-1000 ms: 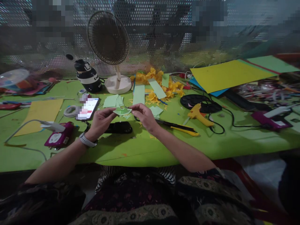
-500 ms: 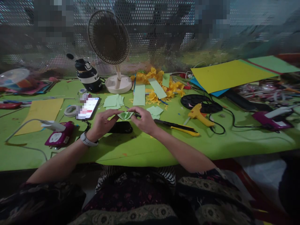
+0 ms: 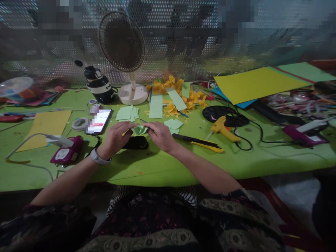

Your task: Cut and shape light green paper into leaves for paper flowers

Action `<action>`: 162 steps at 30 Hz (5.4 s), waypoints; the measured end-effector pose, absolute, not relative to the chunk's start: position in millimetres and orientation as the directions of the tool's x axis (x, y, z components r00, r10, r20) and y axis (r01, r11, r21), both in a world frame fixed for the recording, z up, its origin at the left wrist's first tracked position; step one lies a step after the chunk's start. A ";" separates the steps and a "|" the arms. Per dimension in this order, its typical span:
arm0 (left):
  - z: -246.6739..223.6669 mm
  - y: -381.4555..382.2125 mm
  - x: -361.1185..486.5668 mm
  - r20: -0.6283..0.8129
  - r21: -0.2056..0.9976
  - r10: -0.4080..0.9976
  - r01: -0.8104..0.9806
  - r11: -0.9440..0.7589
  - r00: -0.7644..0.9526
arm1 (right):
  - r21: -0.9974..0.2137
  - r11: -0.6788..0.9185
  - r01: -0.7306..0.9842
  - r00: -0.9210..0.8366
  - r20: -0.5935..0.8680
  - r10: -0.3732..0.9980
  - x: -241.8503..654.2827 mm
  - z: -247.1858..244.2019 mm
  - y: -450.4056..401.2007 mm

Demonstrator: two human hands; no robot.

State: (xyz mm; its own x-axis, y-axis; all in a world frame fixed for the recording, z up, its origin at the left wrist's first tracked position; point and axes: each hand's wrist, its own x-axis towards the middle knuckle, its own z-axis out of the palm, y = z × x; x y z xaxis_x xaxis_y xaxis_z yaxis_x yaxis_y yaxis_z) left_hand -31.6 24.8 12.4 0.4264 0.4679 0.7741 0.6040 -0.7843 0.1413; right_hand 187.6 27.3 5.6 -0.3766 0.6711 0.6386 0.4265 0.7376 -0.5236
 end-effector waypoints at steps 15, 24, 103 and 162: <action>13.2 20.3 -28.7 0.722 0.083 0.457 0.591 -0.802 0.519 | -0.382 0.742 0.551 -0.436 0.627 0.646 185.7 1.7 30.1; 10.2 18.6 -28.0 0.717 0.008 0.424 0.602 -0.798 0.553 | -0.412 0.718 0.561 -0.447 0.579 0.682 184.5 -1.3 30.8; 28.5 -1.0 -3.5 0.029 0.918 0.942 -0.382 0.107 0.334 | 0.199 0.754 0.626 -0.580 0.765 0.279 176.4 14.6 15.2; 27.1 1.8 -8.6 0.087 0.987 0.967 -0.151 -0.052 0.238 | -0.336 0.786 0.519 -0.446 0.678 0.585 183.0 10.4 19.4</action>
